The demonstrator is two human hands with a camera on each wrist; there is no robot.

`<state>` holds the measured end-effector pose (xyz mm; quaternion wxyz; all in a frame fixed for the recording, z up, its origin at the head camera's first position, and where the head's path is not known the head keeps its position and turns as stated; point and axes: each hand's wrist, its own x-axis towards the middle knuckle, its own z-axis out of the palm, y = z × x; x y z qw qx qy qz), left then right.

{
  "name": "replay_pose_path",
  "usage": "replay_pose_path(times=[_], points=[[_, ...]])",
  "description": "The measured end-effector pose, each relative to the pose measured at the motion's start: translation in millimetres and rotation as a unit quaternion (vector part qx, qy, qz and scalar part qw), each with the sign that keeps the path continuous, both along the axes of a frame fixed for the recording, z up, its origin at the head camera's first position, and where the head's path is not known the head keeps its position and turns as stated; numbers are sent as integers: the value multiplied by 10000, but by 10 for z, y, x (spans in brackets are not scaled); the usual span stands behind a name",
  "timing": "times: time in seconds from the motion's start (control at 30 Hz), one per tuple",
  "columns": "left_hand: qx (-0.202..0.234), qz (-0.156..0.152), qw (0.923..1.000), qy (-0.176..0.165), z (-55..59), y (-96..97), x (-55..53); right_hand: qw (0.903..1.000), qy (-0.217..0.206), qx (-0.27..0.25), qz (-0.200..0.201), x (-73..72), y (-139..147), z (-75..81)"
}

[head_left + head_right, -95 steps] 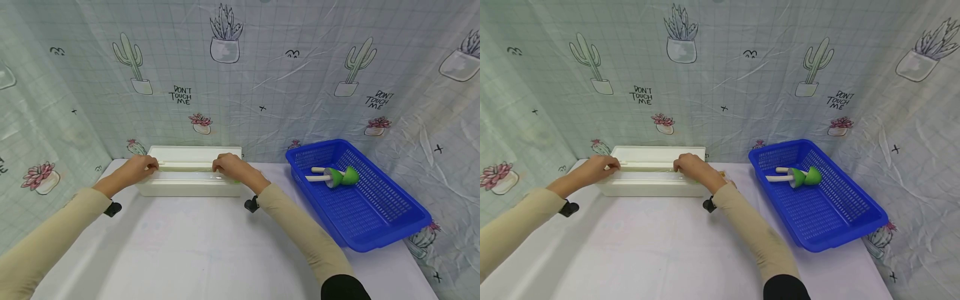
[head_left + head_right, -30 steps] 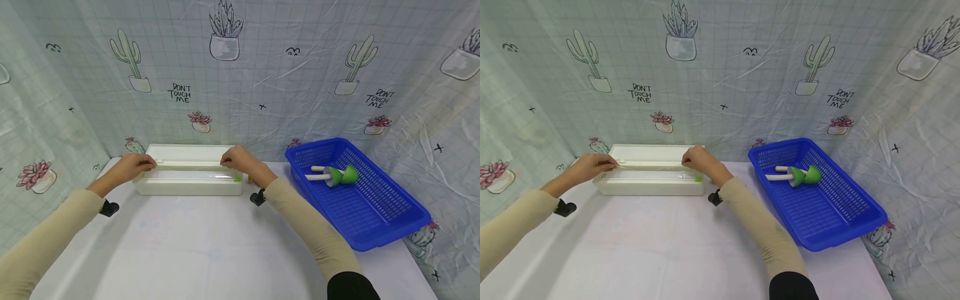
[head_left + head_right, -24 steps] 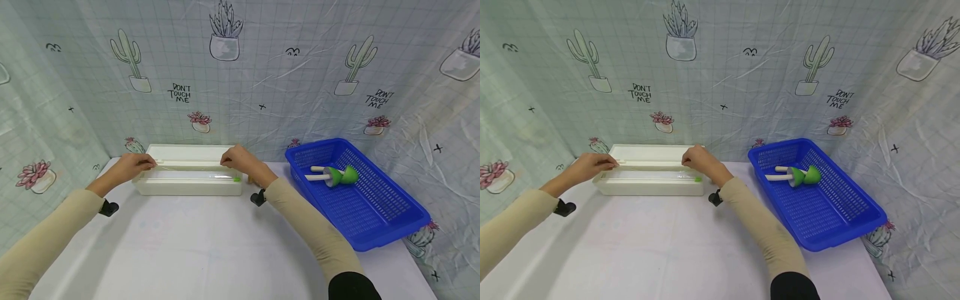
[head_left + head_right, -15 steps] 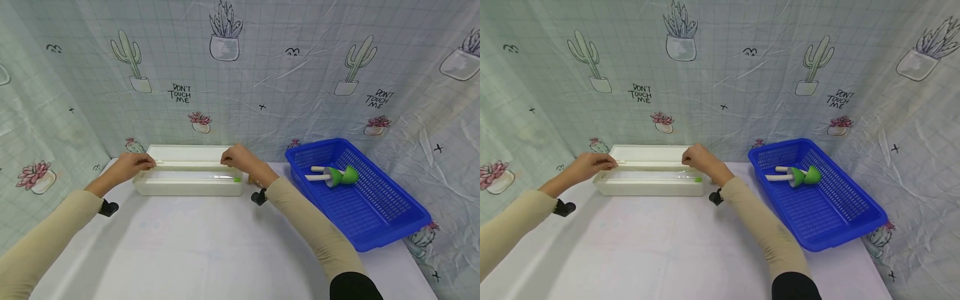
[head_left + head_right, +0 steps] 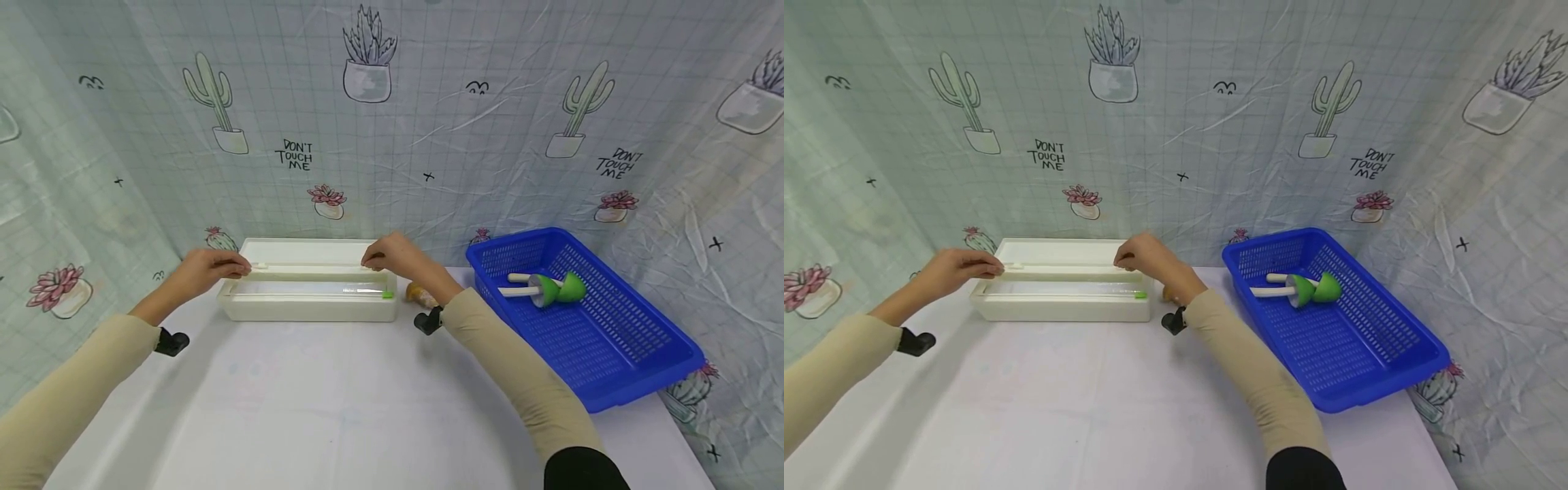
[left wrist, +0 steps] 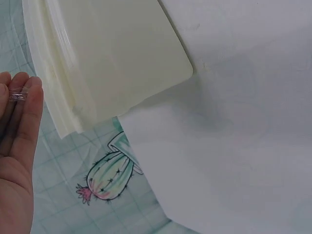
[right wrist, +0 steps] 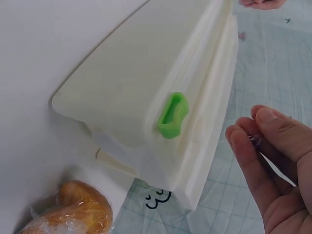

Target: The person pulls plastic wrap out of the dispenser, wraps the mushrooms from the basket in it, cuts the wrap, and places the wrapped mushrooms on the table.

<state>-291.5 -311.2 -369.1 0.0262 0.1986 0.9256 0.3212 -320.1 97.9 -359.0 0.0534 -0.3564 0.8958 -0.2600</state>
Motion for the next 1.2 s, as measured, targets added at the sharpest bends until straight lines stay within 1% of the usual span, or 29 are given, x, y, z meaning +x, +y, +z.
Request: replay_pose_path(times=[0.13, 0.27, 0.37, 0.5, 0.7, 0.87, 0.93, 1.03, 1.2], points=[[28, 101, 9999, -116, 42, -9, 12, 9997, -155, -80, -159, -20, 29, 13], [-13, 137, 9999, -78, 76, -20, 26, 9993, -274, -163, -220, -18, 54, 46], [-8, 127, 9999, -22, 99, -37, 39, 9993, -222, -197, -233, -9, 60, 75], [-81, 192, 9998, -20, 143, -74, 60, 9992, -182, -259, -230, 17, 59, 134], [12, 291, 9995, -133, 191, -87, 81, 9990, -266, -279, -247, 56, 63, 209], [-195, 438, 9985, -265, 262, -82, 101, 9992, -120, -250, -294, 82, 62, 262], [-281, 470, 9981, -266, 290, -88, 108, 9992, -22, -281, -265, 94, 64, 285], [-284, 431, 9984, -230, 337, -97, 123, 9991, 132, -349, -191, 111, 67, 319], [-293, 314, 9990, -146, 428, -98, 155, 9985, 253, -465, -113, 135, 76, 389]])
